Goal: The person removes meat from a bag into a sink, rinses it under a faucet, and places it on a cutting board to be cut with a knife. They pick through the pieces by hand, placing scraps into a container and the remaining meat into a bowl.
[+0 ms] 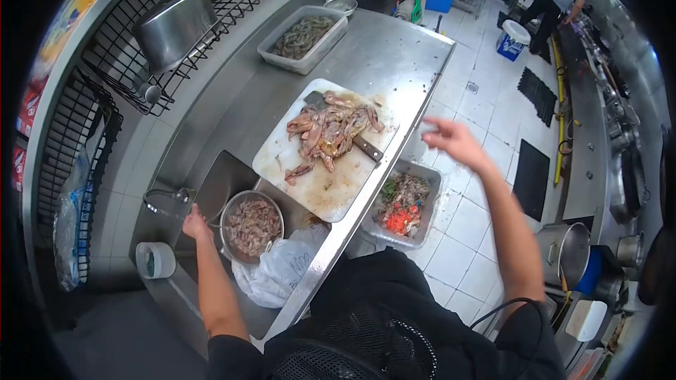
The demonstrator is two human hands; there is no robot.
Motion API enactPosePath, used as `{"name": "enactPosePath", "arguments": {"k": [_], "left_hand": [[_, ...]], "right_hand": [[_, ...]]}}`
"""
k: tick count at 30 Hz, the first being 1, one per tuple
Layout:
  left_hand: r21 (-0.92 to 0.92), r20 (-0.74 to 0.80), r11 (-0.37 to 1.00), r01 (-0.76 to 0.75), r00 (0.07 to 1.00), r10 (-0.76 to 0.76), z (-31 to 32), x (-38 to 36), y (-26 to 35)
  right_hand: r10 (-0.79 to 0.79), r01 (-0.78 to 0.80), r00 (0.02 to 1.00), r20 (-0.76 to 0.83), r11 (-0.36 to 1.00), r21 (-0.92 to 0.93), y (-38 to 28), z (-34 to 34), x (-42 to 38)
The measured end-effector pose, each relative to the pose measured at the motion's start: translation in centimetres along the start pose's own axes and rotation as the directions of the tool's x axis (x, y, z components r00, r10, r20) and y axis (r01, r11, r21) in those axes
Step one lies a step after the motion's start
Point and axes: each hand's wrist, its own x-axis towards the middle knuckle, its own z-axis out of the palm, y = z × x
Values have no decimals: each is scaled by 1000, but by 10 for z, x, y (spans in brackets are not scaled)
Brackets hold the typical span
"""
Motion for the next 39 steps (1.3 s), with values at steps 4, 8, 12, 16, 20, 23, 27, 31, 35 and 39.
{"name": "enactPosePath", "arguments": {"k": [4,8,12,16,20,23,27,31,35,39], "left_hand": [[68,-202,997,-19,979,33,-8,30,-4],[70,-52,973,-222,973,225,-26,125,-55],[392,-125,785,-479,818,561,-6,67,11],[432,-119,802,-412,856,503,-18,58,14],[39,123,927,-374,922,367,-47,59,19],[-119,155,956,-269,946,286,-93,25,56],[-192,33,922,-337,936,349,-137,13,48],[-226,44,954,-197,976,212,-152,18,18],[-86,-7,931,-356,934,357,-124,19,10],[-138,184,985,-100,975,125,-89,20,9]], "right_hand": [[220,-234,957,-188,971,-55,119,54,-45],[285,-282,947,-150,959,36,77,80,-38],[91,-92,996,-14,992,-92,21,152,28],[-111,144,947,302,985,-91,-42,294,74],[-156,193,738,656,981,17,-77,473,91],[42,-62,567,823,998,-8,-138,573,83],[46,-379,625,779,890,252,-171,705,103],[-41,-252,791,611,887,386,-231,748,118],[-428,408,828,362,903,135,-221,713,110],[-390,507,824,410,831,-230,-134,616,109]]}}
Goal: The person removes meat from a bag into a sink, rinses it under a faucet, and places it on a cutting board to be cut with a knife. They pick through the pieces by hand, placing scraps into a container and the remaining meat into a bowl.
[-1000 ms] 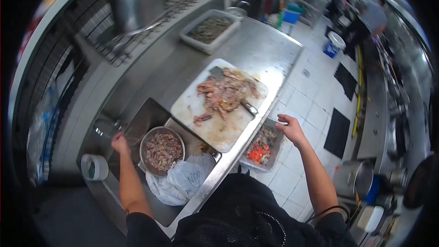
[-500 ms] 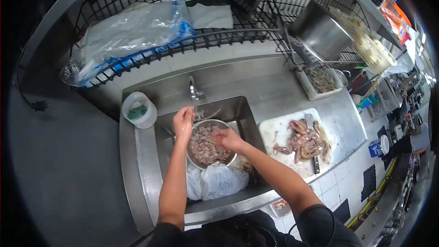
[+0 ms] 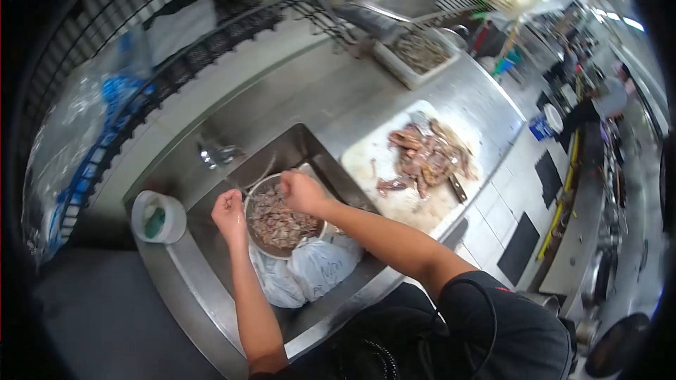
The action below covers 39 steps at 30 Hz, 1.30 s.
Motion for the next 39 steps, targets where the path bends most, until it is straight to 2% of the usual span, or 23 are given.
{"name": "enactPosePath", "arguments": {"k": [1,2,3,4,6,8,10,11,12,13,14,16,17,18,20,22,24,26,28,34,36,38,39], "left_hand": [[134,-6,989,-67,998,68,23,-10,13],[133,15,989,-70,998,68,48,-22,18],[151,137,982,-112,986,91,74,-37,22],[164,254,974,-154,961,109,102,-56,25],[141,471,934,-328,852,228,171,-97,6],[162,716,819,-551,637,286,231,-130,-7],[187,765,674,-715,536,357,281,-163,-7],[288,803,546,-787,509,310,297,-172,-17],[277,811,540,-795,494,312,307,-180,-20],[369,808,481,-795,530,256,314,-185,-23],[456,797,409,-791,567,208,321,-188,-25],[415,814,382,-826,525,248,319,-206,-33],[385,812,502,-775,543,215,316,-219,-28],[351,809,614,-707,559,182,315,-231,-23],[298,804,636,-712,547,235,315,-247,-33],[193,702,899,-394,696,154,319,-247,-76],[310,660,869,-386,745,96,317,-254,-55],[456,593,826,-332,805,-4,314,-254,-52],[449,590,834,-322,807,-6,317,-249,-59],[441,591,819,-367,805,43,315,-252,-63],[443,587,821,-361,808,38,313,-249,-67],[431,604,862,-267,795,-56,311,-247,-70],[429,603,864,-262,796,-58,311,-247,-70]], "right_hand": [[30,-29,999,-20,998,46,35,-18,-24],[116,-117,993,36,992,48,60,-41,-39],[128,-118,989,-74,984,133,97,-54,-59],[271,-241,959,-88,937,254,101,-88,-83],[344,-307,911,-227,934,182,168,-123,-122],[357,-330,864,-354,934,135,182,-173,-164],[432,-395,806,-404,902,175,209,-194,-200],[435,-398,799,-415,900,178,211,-205,-214],[475,-445,789,-389,879,171,209,-217,-229],[514,-489,776,-365,856,166,206,-228,-244],[325,-451,779,-536,885,-118,203,-237,-260],[285,-474,734,-617,865,-163,209,-258,-272],[294,-478,715,-634,868,-137,215,-263,-275],[309,-500,752,-582,843,-198,226,-269,-274],[323,-517,772,-548,819,-247,246,-279,-270],[270,-424,842,-467,867,-263,263,-282,-266],[250,-403,876,-412,849,-341,260,-300,-256],[391,-481,873,-291,790,-381,245,-325,-245],[413,-474,881,-231,772,-424,219,-367,-231],[379,-288,925,-37,632,-719,116,-457,-195],[337,-241,940,-52,550,-800,95,-460,-187],[343,-36,934,98,366,-930,88,-461,-178],[345,-33,933,101,362,-931,87,-460,-178]]}}
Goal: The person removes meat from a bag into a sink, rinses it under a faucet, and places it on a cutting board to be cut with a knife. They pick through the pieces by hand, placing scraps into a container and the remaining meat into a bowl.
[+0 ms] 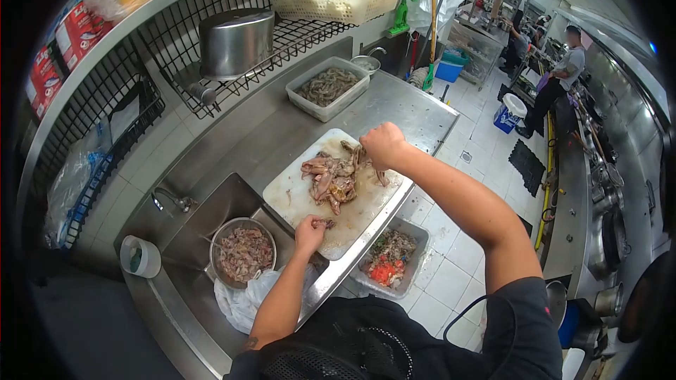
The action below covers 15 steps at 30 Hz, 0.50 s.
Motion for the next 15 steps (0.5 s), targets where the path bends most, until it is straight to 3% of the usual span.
{"name": "enactPosePath", "arguments": {"k": [2,3,5,9,11,13,15], "left_hand": [[-29,10,999,-14,1000,14,-3,1,-3],[-32,7,999,-12,1000,13,-5,2,-7],[-148,-3,989,-20,1000,20,-2,5,-14],[-290,49,957,35,999,-21,0,10,-25],[-309,65,951,30,998,-10,-5,6,-18],[-283,50,959,20,999,-6,-6,1,-16],[-280,-110,958,-55,994,25,-6,-4,-22]], "right_hand": [[-44,41,999,-19,988,-147,-4,2,2],[-47,44,999,-20,988,-150,-5,5,2],[-33,-2,984,-173,979,-203,-5,8,-3],[-19,-37,969,-246,975,-218,-6,-1,-26],[54,-58,998,-41,995,-84,-3,-20,-44],[193,-175,973,-123,973,148,4,-13,-65],[369,-279,920,-134,854,439,6,14,-86]]}}
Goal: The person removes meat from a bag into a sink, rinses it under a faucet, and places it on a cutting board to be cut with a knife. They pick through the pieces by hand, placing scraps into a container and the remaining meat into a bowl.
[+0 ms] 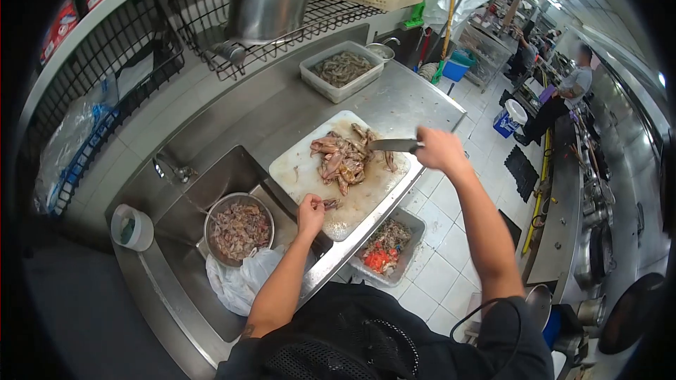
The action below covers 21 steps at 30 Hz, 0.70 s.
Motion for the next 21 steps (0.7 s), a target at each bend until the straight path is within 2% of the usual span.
{"name": "enactPosePath", "arguments": {"k": [1,2,3,4,5,6,7,8,10,11,13,16,17,21], "left_hand": [[-8,-15,1000,14,1000,-14,-4,-4,2],[104,-44,989,-102,993,107,-11,-11,9],[222,-56,953,-208,973,225,-16,-17,15],[227,-65,956,-186,977,205,-20,-21,19],[293,-48,929,-226,967,250,-22,-22,25],[358,-24,894,-270,954,298,-24,-21,33],[369,-26,908,-200,974,225,-28,-21,41],[380,-19,904,-198,975,222,-28,-19,41],[330,9,917,-224,972,234,-28,-17,39],[340,19,913,-224,973,231,-27,-18,39],[443,82,845,-301,952,296,-24,-17,40],[510,130,807,-297,954,269,-20,-19,42],[510,129,809,-293,956,265,-19,-20,43],[557,153,779,-288,958,244,-20,-22,50]], "right_hand": [[86,-81,996,-24,982,168,10,18,-17],[127,-155,987,99,914,375,23,48,-28],[77,-126,992,104,741,660,33,90,-45],[95,-213,976,194,572,792,11,105,-72],[91,-257,963,252,586,768,-18,105,-99],[21,-169,980,198,618,768,-23,139,-112],[-22,-123,983,181,654,746,-34,152,-124],[-40,-91,989,143,595,798,-49,169,-135],[-41,-102,987,155,583,806,-73,186,-149],[-36,-110,987,159,573,812,-81,188,-151],[-90,-49,983,157,702,711,-90,187,-153],[-118,-21,978,171,764,644,-102,177,-153],[-139,31,982,131,792,609,-105,178,-152],[-147,29,972,183,849,528,-113,167,-150]]}}
